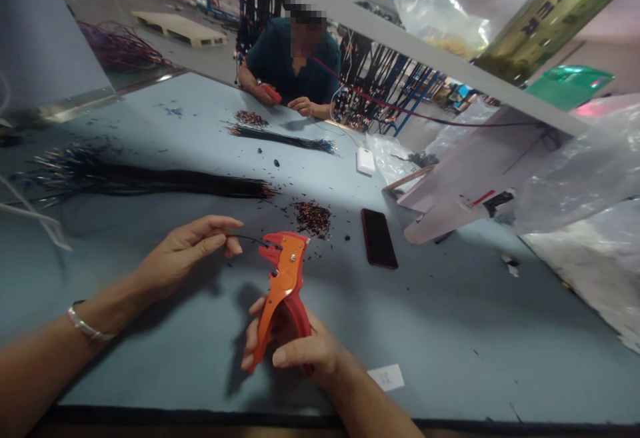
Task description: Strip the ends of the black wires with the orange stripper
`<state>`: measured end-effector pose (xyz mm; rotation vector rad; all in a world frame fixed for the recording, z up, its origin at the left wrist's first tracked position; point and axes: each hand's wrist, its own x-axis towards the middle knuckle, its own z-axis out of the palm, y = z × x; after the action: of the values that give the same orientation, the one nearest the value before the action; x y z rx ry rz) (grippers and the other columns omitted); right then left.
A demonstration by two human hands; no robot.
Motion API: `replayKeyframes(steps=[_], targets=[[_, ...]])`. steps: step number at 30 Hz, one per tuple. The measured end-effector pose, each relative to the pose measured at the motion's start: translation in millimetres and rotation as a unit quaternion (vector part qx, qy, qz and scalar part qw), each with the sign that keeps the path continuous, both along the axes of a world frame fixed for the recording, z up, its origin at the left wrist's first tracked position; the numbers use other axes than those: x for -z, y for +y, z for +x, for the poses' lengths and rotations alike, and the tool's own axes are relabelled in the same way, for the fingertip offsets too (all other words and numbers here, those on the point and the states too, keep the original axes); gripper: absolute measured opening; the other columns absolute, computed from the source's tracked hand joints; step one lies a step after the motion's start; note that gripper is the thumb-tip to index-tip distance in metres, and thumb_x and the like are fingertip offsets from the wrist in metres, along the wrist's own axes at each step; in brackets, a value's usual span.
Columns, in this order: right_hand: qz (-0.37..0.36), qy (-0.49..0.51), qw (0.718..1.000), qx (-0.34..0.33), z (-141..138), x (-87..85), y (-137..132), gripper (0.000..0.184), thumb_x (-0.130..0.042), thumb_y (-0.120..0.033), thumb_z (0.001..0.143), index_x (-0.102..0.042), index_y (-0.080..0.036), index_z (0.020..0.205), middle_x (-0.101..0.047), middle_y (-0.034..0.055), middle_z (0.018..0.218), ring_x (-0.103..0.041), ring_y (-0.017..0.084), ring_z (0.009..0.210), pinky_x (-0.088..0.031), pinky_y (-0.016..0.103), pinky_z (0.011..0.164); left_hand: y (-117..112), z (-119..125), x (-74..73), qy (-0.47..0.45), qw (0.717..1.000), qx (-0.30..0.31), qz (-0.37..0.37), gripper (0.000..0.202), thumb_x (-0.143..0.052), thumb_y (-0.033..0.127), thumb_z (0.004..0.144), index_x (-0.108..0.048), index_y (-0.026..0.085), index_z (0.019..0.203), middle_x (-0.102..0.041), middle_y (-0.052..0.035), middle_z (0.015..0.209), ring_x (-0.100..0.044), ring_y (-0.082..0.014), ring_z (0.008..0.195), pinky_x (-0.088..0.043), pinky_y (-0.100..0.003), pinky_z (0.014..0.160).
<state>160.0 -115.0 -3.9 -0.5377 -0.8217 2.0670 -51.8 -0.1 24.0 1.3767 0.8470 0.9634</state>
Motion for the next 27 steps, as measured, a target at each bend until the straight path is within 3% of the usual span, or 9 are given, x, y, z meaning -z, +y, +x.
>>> replayKeyframes(steps=[5,11,16,22,27], targets=[[0.014,0.001,1.000,0.027,1.0,-0.6,0.1,0.051,-0.072,-0.018,0.064,-0.055,-0.015,0.112,-0.062,0.0057,0.087,-0.064,0.020,0.075,-0.048,0.036,0.072,-0.8,1.5,-4.2,0.044,0.998,0.046,0.014,0.024,-0.060,0.030,0.082,-0.068,0.020,0.102,-0.070,-0.0056,0.074,-0.060,-0.0157,0.068,-0.050,-0.027,0.070],[0.018,-0.019,0.999,0.023,2.7,1.4,-0.1,0.050,-0.073,-0.019,0.064,-0.055,-0.014,0.111,-0.062,0.0064,0.088,-0.063,0.020,0.074,-0.047,0.036,0.072,-5.6,4.6,-6.5,0.177,0.975,0.114,0.071,0.031,-0.053,0.034,0.082,-0.065,0.014,0.102,-0.066,-0.0017,0.066,-0.056,-0.0128,0.060,-0.046,-0.023,0.058],[0.013,-0.017,1.000,0.016,2.6,1.8,-0.3,0.050,-0.073,-0.019,0.064,-0.055,-0.015,0.111,-0.062,0.0063,0.087,-0.064,0.021,0.075,-0.047,0.036,0.072,-8.8,8.2,-3.0,0.225,0.965,0.048,0.124,0.030,-0.054,0.039,0.081,-0.069,0.012,0.083,-0.065,-0.0027,0.068,-0.053,-0.0123,0.060,-0.041,-0.021,0.057],[0.009,-0.018,1.000,0.024,4.0,0.5,-0.2,0.051,-0.072,-0.019,0.064,-0.055,-0.015,0.111,-0.062,0.0065,0.088,-0.063,0.022,0.076,-0.047,0.037,0.072,-4.7,6.4,-1.2,0.188,0.976,-0.079,0.071,0.029,-0.058,0.042,0.079,-0.068,0.014,0.079,-0.064,-0.0004,0.068,-0.052,-0.0120,0.062,-0.041,-0.020,0.059],[0.007,-0.016,1.000,0.019,2.9,0.5,-0.1,0.050,-0.073,-0.020,0.063,-0.056,-0.015,0.110,-0.062,0.0061,0.088,-0.064,0.021,0.076,-0.048,0.036,0.072,-6.7,8.2,-2.3,0.144,0.986,-0.077,0.023,0.029,-0.059,0.042,0.079,-0.069,0.016,0.083,-0.066,-0.0007,0.073,-0.052,-0.0124,0.066,-0.040,-0.020,0.061]])
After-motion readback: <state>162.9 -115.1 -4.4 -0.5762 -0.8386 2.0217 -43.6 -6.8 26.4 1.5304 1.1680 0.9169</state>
